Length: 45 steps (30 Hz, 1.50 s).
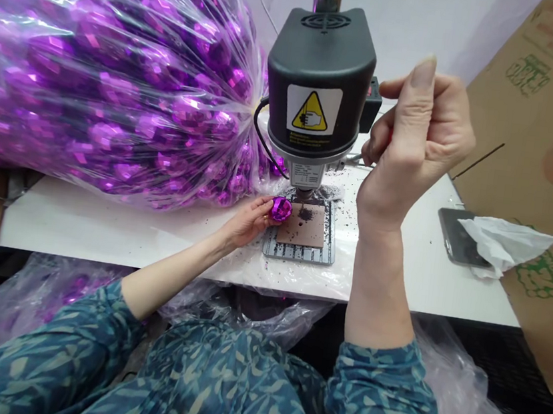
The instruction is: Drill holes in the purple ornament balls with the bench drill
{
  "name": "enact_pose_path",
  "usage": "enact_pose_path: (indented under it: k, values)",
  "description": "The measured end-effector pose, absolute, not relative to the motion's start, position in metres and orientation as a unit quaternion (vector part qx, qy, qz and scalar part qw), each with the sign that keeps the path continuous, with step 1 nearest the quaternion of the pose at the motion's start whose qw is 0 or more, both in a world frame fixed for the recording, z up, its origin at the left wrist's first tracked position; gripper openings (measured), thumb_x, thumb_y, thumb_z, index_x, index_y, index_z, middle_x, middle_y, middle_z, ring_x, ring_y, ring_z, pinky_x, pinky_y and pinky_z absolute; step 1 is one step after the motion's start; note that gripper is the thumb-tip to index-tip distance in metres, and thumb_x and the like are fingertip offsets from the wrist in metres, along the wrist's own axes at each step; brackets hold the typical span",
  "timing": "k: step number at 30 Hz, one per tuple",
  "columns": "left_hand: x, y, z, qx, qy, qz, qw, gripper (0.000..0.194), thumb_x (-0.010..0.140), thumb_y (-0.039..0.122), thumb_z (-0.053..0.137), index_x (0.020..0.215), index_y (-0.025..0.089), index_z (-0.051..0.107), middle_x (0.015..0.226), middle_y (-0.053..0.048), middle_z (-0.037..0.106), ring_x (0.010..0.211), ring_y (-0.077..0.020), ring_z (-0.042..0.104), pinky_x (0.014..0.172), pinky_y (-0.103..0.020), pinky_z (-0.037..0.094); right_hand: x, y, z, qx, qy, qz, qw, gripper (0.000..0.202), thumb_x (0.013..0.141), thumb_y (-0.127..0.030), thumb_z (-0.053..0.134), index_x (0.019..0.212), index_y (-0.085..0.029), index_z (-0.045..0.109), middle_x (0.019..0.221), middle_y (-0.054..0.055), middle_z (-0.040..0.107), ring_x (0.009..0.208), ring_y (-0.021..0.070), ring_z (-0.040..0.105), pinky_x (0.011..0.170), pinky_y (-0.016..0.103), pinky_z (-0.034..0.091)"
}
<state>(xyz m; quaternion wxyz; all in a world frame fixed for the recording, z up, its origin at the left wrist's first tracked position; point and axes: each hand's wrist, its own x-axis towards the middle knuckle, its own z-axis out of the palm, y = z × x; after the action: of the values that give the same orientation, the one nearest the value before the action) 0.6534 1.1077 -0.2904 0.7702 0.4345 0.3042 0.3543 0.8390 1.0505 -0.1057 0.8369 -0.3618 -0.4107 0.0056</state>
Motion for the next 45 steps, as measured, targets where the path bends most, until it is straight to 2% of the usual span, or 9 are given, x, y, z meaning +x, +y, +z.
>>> enact_pose_path:
  k: [4,9,16,20,25,29,33,39,45]
  values:
    - [0.658,1.107,-0.29,0.454,0.322,0.353,0.752,0.049,0.074,0.031,0.088,0.114,0.018,0.063,0.113,-0.009,0.075,0.104,-0.0217,0.072,0.098,-0.042,0.056,0.838,1.049,-0.106,-0.367,-0.411,0.006,0.835,0.043,0.08,-0.055,0.063,0.068,-0.014,0.06,0.043,-0.009,0.031,0.035,-0.0016,0.034,0.038,0.017,0.019]
    - [0.671,1.11,-0.297,0.525,0.324,0.39,0.683,0.056,0.069,0.034,0.092,0.113,0.017,0.063,0.106,-0.008,0.076,0.106,-0.0224,0.071,0.103,-0.042,0.052,0.836,1.046,-0.105,-0.387,-0.395,0.013,0.833,0.034,0.092,-0.039,0.057,0.069,-0.014,0.059,0.045,-0.01,0.035,0.036,-0.003,0.035,0.042,0.016,0.021]
    - [0.679,1.113,-0.308,0.589,0.293,0.371,0.656,0.06,0.065,0.034,0.094,0.113,0.018,0.062,0.115,-0.01,0.074,0.112,-0.0251,0.068,0.104,-0.043,0.05,0.838,1.049,-0.107,-0.358,-0.403,0.005,0.842,0.049,0.073,-0.061,0.063,0.067,-0.013,0.059,0.046,-0.009,0.038,0.034,-0.0014,0.035,0.036,0.018,0.02]
    - [0.681,1.116,-0.311,0.638,0.292,0.369,0.61,0.061,0.066,0.035,0.092,0.116,0.018,0.063,0.117,-0.011,0.072,0.111,-0.0264,0.067,0.095,-0.04,0.052,0.838,1.049,-0.107,-0.364,-0.407,0.005,0.837,0.054,0.071,-0.067,0.059,0.068,-0.013,0.058,0.048,-0.008,0.039,0.035,-0.0017,0.035,0.035,0.017,0.021]
    - [0.684,1.116,-0.309,0.685,0.273,0.364,0.569,0.058,0.069,0.029,0.089,0.121,0.018,0.064,0.112,-0.009,0.073,0.103,-0.0252,0.068,0.086,-0.036,0.053,0.837,1.049,-0.107,-0.36,-0.411,0.0,0.837,0.05,0.072,-0.063,0.064,0.067,-0.014,0.058,0.048,-0.008,0.038,0.036,-0.0008,0.036,0.035,0.017,0.021]
    - [0.684,1.11,-0.308,0.701,0.266,0.358,0.556,0.056,0.071,0.026,0.086,0.122,0.018,0.063,0.113,-0.009,0.072,0.103,-0.0241,0.068,0.092,-0.039,0.054,0.838,1.05,-0.108,-0.343,-0.413,0.001,0.844,0.05,0.072,-0.062,0.067,0.067,-0.013,0.058,0.05,-0.008,0.044,0.035,0.0002,0.036,0.034,0.019,0.021]
    - [0.686,1.102,-0.308,0.704,0.258,0.356,0.558,0.056,0.073,0.029,0.086,0.122,0.019,0.06,0.122,-0.012,0.07,0.11,-0.0253,0.067,0.098,-0.041,0.053,0.838,1.05,-0.109,-0.362,-0.41,-0.006,0.837,0.057,0.07,-0.071,0.061,0.068,-0.013,0.057,0.057,-0.006,0.053,0.036,-0.0011,0.037,0.035,0.018,0.021]
    - [0.691,1.095,-0.31,0.68,0.275,0.376,0.567,0.053,0.077,0.041,0.087,0.119,0.02,0.062,0.117,-0.01,0.072,0.108,-0.0253,0.068,0.099,-0.041,0.053,0.838,1.05,-0.109,-0.361,-0.414,-0.009,0.836,0.061,0.07,-0.076,0.059,0.067,-0.015,0.057,0.052,-0.007,0.044,0.036,0.0003,0.036,0.033,0.02,0.021]
    - [0.694,1.09,-0.314,0.684,0.271,0.387,0.556,0.055,0.075,0.036,0.089,0.12,0.02,0.061,0.128,-0.013,0.068,0.118,-0.0267,0.066,0.106,-0.044,0.05,0.84,1.051,-0.109,-0.373,-0.412,-0.007,0.832,0.064,0.066,-0.081,0.058,0.068,-0.017,0.057,0.051,-0.007,0.044,0.035,0.0015,0.034,0.034,0.022,0.021]
